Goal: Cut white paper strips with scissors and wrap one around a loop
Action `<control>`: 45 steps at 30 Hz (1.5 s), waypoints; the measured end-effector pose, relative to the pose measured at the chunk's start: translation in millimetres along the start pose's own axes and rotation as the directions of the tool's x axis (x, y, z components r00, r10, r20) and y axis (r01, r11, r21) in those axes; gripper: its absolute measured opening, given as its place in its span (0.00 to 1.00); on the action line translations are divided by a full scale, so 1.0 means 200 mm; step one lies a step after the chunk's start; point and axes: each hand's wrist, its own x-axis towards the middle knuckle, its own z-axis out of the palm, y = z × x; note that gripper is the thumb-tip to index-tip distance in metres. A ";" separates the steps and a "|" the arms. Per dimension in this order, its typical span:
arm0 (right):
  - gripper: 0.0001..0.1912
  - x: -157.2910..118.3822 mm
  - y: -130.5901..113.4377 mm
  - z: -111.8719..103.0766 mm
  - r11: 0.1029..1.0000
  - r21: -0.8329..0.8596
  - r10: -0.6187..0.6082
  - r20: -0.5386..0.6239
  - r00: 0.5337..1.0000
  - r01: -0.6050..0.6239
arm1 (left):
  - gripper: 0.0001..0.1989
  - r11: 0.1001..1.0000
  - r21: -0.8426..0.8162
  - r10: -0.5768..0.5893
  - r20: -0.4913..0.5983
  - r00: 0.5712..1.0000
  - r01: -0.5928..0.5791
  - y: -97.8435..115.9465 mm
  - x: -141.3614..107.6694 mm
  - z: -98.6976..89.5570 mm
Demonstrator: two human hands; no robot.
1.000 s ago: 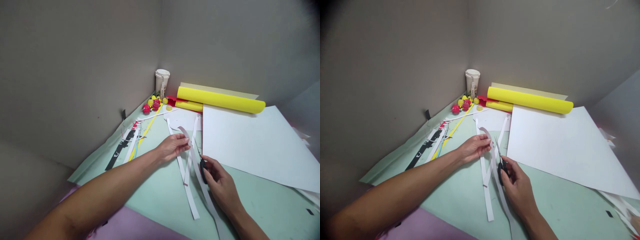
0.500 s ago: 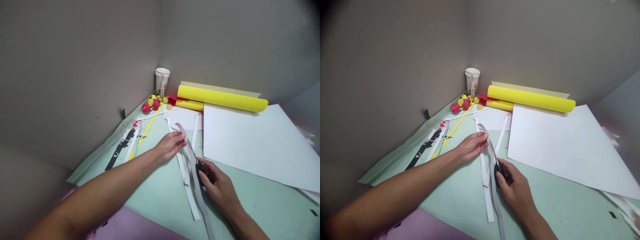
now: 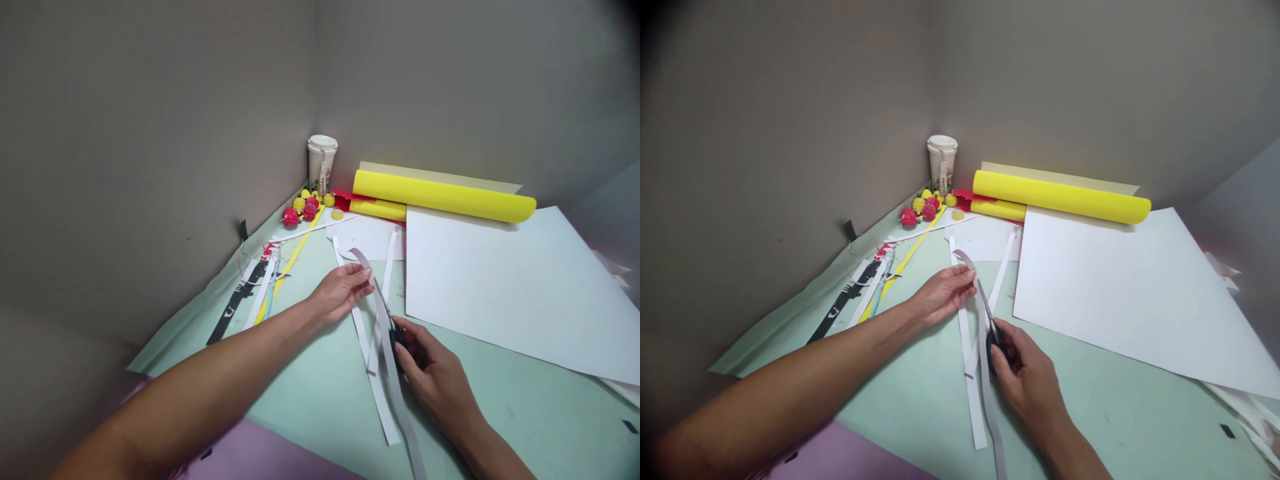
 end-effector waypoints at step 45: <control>0.20 0.01 -0.03 0.00 0.996 -0.068 -0.056 -0.028 0.998 0.054 | 0.03 0.999 0.036 -0.023 0.015 1.000 0.022 -0.02 -0.03 0.03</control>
